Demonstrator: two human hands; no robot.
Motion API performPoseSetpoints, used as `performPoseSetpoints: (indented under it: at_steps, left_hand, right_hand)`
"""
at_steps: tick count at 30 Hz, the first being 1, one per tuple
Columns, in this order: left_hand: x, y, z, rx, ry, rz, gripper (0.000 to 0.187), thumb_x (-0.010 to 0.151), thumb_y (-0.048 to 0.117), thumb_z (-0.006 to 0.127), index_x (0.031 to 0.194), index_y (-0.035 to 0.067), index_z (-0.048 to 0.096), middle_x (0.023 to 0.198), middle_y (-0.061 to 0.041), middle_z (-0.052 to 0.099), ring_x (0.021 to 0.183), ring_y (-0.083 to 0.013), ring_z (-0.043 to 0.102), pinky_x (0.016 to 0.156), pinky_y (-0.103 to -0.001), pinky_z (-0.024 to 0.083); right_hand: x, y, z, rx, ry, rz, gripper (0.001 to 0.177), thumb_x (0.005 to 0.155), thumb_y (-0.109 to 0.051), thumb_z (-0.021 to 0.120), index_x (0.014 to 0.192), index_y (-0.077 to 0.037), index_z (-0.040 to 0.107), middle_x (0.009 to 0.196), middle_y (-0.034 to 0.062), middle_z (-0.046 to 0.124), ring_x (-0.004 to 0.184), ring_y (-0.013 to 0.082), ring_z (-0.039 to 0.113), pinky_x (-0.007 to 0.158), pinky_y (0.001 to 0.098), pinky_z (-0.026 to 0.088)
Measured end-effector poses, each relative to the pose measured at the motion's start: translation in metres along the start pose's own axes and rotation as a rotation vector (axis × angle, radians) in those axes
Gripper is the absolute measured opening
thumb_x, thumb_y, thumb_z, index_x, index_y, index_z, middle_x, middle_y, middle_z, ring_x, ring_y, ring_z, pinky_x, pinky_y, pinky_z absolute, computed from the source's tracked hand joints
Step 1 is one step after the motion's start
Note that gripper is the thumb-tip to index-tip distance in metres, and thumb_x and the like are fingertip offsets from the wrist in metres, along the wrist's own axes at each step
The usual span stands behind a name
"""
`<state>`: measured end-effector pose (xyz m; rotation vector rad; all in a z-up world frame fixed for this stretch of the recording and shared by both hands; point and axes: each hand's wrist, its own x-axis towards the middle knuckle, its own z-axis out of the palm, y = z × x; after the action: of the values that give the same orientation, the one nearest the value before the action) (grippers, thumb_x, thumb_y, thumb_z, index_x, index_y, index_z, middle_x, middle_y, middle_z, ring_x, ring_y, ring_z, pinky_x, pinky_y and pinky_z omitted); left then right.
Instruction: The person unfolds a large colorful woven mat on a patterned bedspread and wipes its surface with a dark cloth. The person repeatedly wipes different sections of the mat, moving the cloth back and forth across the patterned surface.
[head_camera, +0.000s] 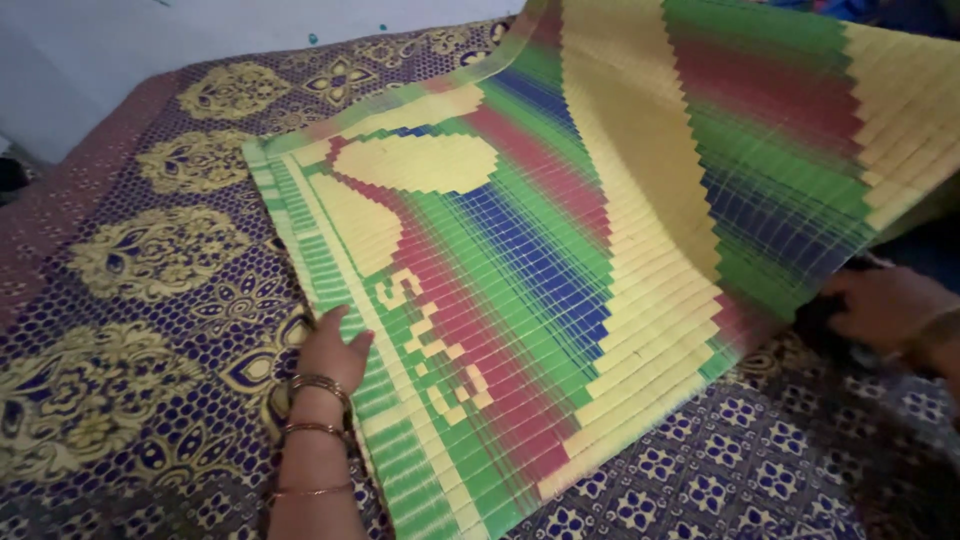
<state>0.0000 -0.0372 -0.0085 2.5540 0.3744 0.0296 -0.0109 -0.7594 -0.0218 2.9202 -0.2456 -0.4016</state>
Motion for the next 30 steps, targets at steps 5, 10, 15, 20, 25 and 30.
performPoseSetpoints:
  at_steps: [5, 10, 15, 20, 25, 30]
  left_hand:
    - [-0.005, 0.009, -0.002, 0.048, -0.009, -0.025, 0.065, 0.094, 0.036, 0.068, 0.152, 0.017, 0.044, 0.156, -0.013, 0.045, 0.139, -0.0333, 0.049, 0.113, -0.045, 0.044]
    - [-0.011, 0.018, -0.010, 0.041, -0.079, -0.108, 0.064, 0.096, 0.035, 0.065, 0.155, 0.021, 0.043, 0.153, -0.012, 0.051, 0.133, -0.0332, 0.058, 0.111, -0.046, 0.048]
    - [-0.012, 0.017, -0.012, -0.002, -0.062, -0.063, 0.064, 0.095, 0.033, 0.067, 0.152, 0.017, 0.045, 0.151, -0.015, 0.052, 0.131, -0.0339, 0.059, 0.110, -0.045, 0.048]
    - [-0.006, 0.007, -0.008, -0.023, -0.062, -0.031, 0.064, 0.094, 0.032, 0.067, 0.151, 0.015, 0.046, 0.149, -0.017, 0.055, 0.133, -0.0344, 0.057, 0.112, -0.044, 0.046]
    - [-0.005, -0.001, -0.002, -0.077, 0.052, 0.070, 0.066, 0.090, 0.030, 0.070, 0.149, 0.012, 0.048, 0.149, -0.020, 0.054, 0.136, -0.0372, 0.053, 0.113, -0.045, 0.045]
    - [0.000, -0.001, 0.000, -0.101, 0.119, 0.008, 0.071, 0.091, 0.024, 0.067, 0.154, 0.014, 0.038, 0.150, -0.029, 0.041, 0.134, -0.0450, 0.046, 0.109, -0.048, 0.044]
  right_hand:
    - [-0.058, -0.049, -0.085, 0.478, 0.286, -0.109, 0.049, 0.084, -0.037, 0.075, 0.131, -0.027, 0.064, 0.111, 0.0074, 0.078, 0.100, 0.0243, 0.075, 0.092, 0.0387, 0.061]
    - [-0.082, -0.141, -0.190, 1.101, 0.687, -0.377, 0.049, 0.088, -0.032, 0.075, 0.133, -0.021, 0.061, 0.113, 0.0070, 0.075, 0.100, 0.0209, 0.072, 0.091, 0.0369, 0.060]
    - [-0.095, -0.253, -0.264, 1.682, 0.780, -0.830, 0.050, 0.091, -0.026, 0.075, 0.136, -0.014, 0.057, 0.115, 0.0065, 0.072, 0.100, 0.0176, 0.069, 0.089, 0.0350, 0.058]
    - [-0.096, -0.343, -0.284, 1.798, 0.647, -1.116, 0.051, 0.095, -0.021, 0.075, 0.139, -0.007, 0.054, 0.117, 0.0060, 0.069, 0.099, 0.0142, 0.066, 0.087, 0.0332, 0.056]
    - [-0.071, -0.380, -0.264, 0.967, 0.446, -1.162, 0.049, 0.098, -0.025, 0.074, 0.137, -0.003, 0.054, 0.115, 0.0128, 0.067, 0.103, 0.0186, 0.063, 0.093, 0.0356, 0.056]
    - [-0.043, -0.345, -0.215, 0.463, 0.324, -0.927, 0.060, 0.090, -0.033, 0.072, 0.143, -0.013, 0.054, 0.135, 0.0112, 0.064, 0.125, 0.0283, 0.062, 0.107, 0.0419, 0.048]
